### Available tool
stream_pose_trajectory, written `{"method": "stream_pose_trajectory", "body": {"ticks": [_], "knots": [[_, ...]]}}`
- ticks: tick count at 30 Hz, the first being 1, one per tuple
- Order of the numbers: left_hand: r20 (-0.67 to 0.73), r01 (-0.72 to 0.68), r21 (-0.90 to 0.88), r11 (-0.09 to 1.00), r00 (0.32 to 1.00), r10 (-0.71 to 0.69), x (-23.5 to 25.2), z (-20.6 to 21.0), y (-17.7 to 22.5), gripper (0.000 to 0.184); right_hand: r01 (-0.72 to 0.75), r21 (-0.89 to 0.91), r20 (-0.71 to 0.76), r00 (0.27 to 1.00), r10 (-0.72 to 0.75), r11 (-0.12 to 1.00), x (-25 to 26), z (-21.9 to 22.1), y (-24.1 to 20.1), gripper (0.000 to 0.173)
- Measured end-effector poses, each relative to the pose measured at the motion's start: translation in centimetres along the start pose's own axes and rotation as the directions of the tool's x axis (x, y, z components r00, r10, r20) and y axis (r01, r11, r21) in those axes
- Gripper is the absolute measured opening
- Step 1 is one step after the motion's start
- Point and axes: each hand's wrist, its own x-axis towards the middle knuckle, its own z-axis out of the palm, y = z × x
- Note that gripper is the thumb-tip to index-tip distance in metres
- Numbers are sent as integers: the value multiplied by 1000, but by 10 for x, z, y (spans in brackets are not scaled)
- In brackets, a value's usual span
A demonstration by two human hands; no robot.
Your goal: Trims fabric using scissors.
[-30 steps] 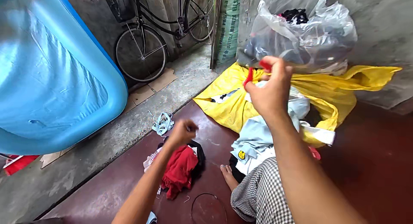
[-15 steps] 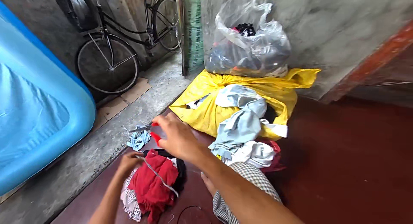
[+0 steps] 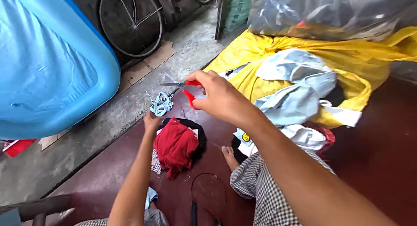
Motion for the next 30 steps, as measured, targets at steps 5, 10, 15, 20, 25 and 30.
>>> {"method": "stream_pose_trajectory", "body": {"ticks": [5, 10, 15, 20, 25, 30], "knots": [[88, 335, 65, 940, 936, -340, -85, 37, -132, 60, 0, 55, 48, 999, -3, 998, 0, 1, -2, 48], [-37, 621, -155, 768, 773, -633, -147, 67, -195, 71, -7, 134, 84, 996, -4, 991, -1, 7, -9, 45], [71, 726, -470, 501, 597, -799, -150, 75, -191, 55, -65, 261, 94, 995, 42, 963, 0, 12, -18, 52], [74, 760, -506, 408, 509, -857, -138, 67, -194, 57, -43, 301, 21, 999, 39, 953, 8, 19, -18, 53], [71, 754, -461, 468, 558, -827, -134, 66, -178, 54, -6, 247, 5, 1000, 6, 969, 12, 24, -20, 52], [83, 743, -417, 523, 604, -793, -137, 83, -191, 56, 76, 210, -19, 997, -73, 975, 5, 32, -26, 52]]}}
